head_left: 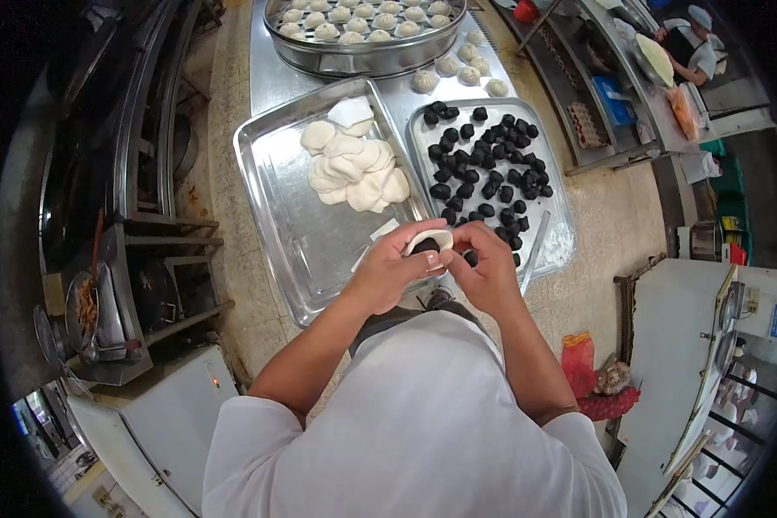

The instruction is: The person retrieves a tray of fillings from a chest freezer, carries it to a table, and wraps the fillings inside dough rounds by hand, placing the assembled buns onto paper squares.

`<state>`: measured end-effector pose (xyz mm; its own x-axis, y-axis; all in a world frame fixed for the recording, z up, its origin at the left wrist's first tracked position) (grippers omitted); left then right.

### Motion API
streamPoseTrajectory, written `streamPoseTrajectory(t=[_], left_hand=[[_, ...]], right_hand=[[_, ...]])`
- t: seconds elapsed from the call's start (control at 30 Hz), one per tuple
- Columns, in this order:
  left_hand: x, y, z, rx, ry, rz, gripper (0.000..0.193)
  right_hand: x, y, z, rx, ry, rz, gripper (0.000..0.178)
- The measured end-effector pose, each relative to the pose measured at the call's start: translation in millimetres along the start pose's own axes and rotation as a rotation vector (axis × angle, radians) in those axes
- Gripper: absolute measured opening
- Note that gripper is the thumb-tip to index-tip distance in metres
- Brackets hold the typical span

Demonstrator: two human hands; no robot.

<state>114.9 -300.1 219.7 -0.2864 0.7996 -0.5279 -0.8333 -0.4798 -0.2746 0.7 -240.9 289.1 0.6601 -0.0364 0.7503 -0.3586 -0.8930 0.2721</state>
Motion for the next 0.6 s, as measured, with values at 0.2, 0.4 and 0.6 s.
streamPoseTrajectory(t=[0.2,0.4,0.6], left_hand=[[-0.2,2.3,7.9,0.019,0.144,0.023,0.053],[-13.2,2.0,18.3,0.05,0.453,0.071,0.057],[-22.4,-2.3,23.8,0.062,0.709,0.03,0.067]], right_hand=[[-10.9,-7.2,3.2,0.125,-0.213,-0.056,0.008],[-3.2,-0.3,-3.9,0.069,-0.068,0.016,0.009],[-10.4,-5.9,6.4,0.194,-0.304,-0.013,0.008]])
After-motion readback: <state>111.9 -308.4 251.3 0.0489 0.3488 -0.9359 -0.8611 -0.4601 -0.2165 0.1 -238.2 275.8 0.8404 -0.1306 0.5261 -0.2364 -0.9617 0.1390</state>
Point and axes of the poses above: each hand's wrist, its own y-axis towards the middle knuckle, its own z-axis out of the palm, x = y × z, the point moved 7 cm from there along y, towards the middle knuckle, and after that the axes turned 13 degrees about -y, right-handed, at the moved point
